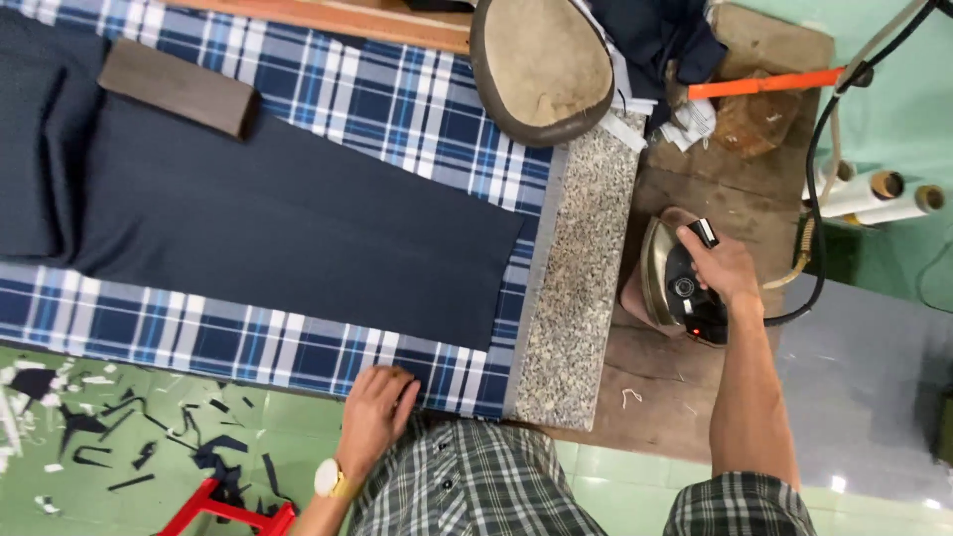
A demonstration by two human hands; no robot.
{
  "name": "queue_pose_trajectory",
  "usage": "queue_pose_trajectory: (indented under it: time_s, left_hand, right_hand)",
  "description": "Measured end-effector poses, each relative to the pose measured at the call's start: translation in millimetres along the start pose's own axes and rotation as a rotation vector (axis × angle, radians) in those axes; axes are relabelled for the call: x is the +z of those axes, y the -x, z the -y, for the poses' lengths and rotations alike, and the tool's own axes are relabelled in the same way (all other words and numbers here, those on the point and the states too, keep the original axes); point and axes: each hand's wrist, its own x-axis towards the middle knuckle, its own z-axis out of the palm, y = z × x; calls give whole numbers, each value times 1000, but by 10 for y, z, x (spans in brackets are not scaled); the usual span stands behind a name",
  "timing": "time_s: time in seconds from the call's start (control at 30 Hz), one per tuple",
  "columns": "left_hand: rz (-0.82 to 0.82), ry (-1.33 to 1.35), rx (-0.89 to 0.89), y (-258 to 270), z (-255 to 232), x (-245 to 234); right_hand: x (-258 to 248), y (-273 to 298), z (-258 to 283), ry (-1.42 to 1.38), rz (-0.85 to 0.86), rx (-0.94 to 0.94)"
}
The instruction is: The person irons a dark blue garment on a plaid-covered ironing board using a steam iron and a wooden pressing block. They repeatedly smooth the fabric, use the block to press seams and edges, and adjust the garment's position throughout the clip.
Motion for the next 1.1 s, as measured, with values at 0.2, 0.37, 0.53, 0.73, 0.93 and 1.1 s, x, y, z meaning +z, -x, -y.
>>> queue_pose_trajectory:
  time_s: [0.2, 0.37, 0.53, 0.73, 0.93, 1.1]
  left_hand:
    - [-152, -60, -230, 368, -21, 101]
    - [-41, 8, -92, -120, -119, 147]
    - [22, -19, 50, -421, -190, 74]
    - [71, -25, 76, -419, -80, 348]
    - [176, -33, 252, -698, -44, 604]
    - [225, -245, 263, -680, -10, 792]
  right_hand:
    - [358, -189, 131, 122, -813, -800]
    - [557, -282, 1260, -598, -93, -384]
    - [989, -688, 1882, -1145, 219, 54]
    - [974, -366, 2419, -1277, 90, 281]
    - [975, -236, 2674, -1209, 167, 246]
    - [901, -175, 2551, -1120, 51, 65]
